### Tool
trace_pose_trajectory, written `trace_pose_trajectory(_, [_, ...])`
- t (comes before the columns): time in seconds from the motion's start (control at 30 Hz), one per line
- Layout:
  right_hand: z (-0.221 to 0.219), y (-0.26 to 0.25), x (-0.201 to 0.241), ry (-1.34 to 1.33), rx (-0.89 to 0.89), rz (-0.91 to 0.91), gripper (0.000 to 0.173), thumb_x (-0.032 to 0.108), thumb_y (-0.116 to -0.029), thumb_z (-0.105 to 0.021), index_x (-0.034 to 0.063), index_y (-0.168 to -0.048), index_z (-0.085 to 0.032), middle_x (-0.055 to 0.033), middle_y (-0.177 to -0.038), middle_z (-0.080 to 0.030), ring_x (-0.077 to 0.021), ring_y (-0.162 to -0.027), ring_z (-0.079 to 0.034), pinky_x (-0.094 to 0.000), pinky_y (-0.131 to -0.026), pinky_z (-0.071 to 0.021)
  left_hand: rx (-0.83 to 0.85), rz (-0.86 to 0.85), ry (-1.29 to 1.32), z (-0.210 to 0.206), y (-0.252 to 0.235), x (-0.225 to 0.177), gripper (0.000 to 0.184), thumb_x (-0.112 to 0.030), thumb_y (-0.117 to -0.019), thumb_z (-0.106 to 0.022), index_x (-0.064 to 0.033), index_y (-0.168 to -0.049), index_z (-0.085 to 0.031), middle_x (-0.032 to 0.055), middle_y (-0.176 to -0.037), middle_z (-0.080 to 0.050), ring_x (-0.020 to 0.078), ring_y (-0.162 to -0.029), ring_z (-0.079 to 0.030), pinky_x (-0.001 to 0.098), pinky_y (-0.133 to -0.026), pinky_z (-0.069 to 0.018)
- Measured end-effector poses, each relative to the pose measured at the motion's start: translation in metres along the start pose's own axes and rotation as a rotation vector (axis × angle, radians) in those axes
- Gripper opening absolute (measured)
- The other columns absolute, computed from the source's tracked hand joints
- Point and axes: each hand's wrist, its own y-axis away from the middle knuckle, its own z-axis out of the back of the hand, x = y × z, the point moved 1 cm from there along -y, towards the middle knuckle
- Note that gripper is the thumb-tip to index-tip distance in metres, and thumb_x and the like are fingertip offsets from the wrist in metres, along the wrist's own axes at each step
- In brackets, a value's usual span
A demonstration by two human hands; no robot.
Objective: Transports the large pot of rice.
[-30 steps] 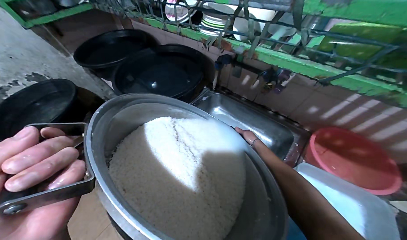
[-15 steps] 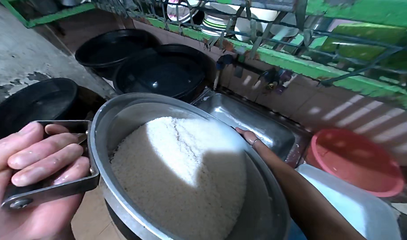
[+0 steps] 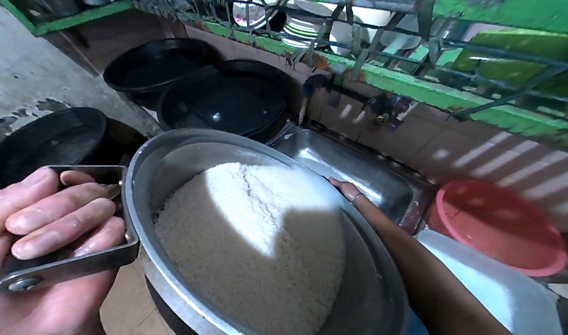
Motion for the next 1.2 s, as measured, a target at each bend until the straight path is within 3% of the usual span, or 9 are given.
trace_pose_trajectory(0.93, [0.001, -0.007, -0.008, -0.016, 0.002, -0.003, 0.067, 0.056, -0.1075, -0.04, -0.0036, -0.131, -0.061, -0.023, -0.13, -0.064, -0.0324, -0.122, -0.062, -0.0539, -0.104, -0.0469, -0.052, -0.002, 0.028, -0.01, -0.002, 0.004, 0.035, -0.018, -0.1082, -0.029, -0.005, -0.092, -0.057, -0.0033, -0.058, -0.046, -0.0012, -0.043, -0.047, 0.0101, -0.04, -0.0414])
trace_pose_trajectory(1.13, [0.001, -0.011, -0.009, -0.025, 0.024, 0.012, 0.067, 0.056, -0.1076, -0.039, -0.0031, -0.127, -0.063, -0.0232, -0.124, -0.066, -0.0324, -0.115, -0.065, -0.054, -0.099, -0.0497, -0.008, -0.013, -0.013, -0.007, 0.002, 0.005, 0.034, -0.019, -0.1085, -0.029, -0.0064, -0.094, -0.057, -0.0047, -0.059, -0.045, -0.0022, -0.043, -0.045, 0.0093, -0.041, -0.0407])
trace_pose_trajectory(1.2, [0.003, -0.009, -0.007, -0.041, 0.071, 0.045, 0.06, 0.051, -0.1094, -0.039, -0.0008, -0.133, -0.06, -0.0224, -0.123, -0.066, -0.0306, -0.111, -0.064, -0.052, -0.096, -0.0506, -0.008, -0.02, -0.055, -0.006, 0.006, 0.003, 0.033, -0.019, -0.1087, -0.03, -0.0064, -0.096, -0.058, -0.0051, -0.059, -0.045, -0.0019, -0.043, -0.046, 0.0099, -0.041, -0.0418])
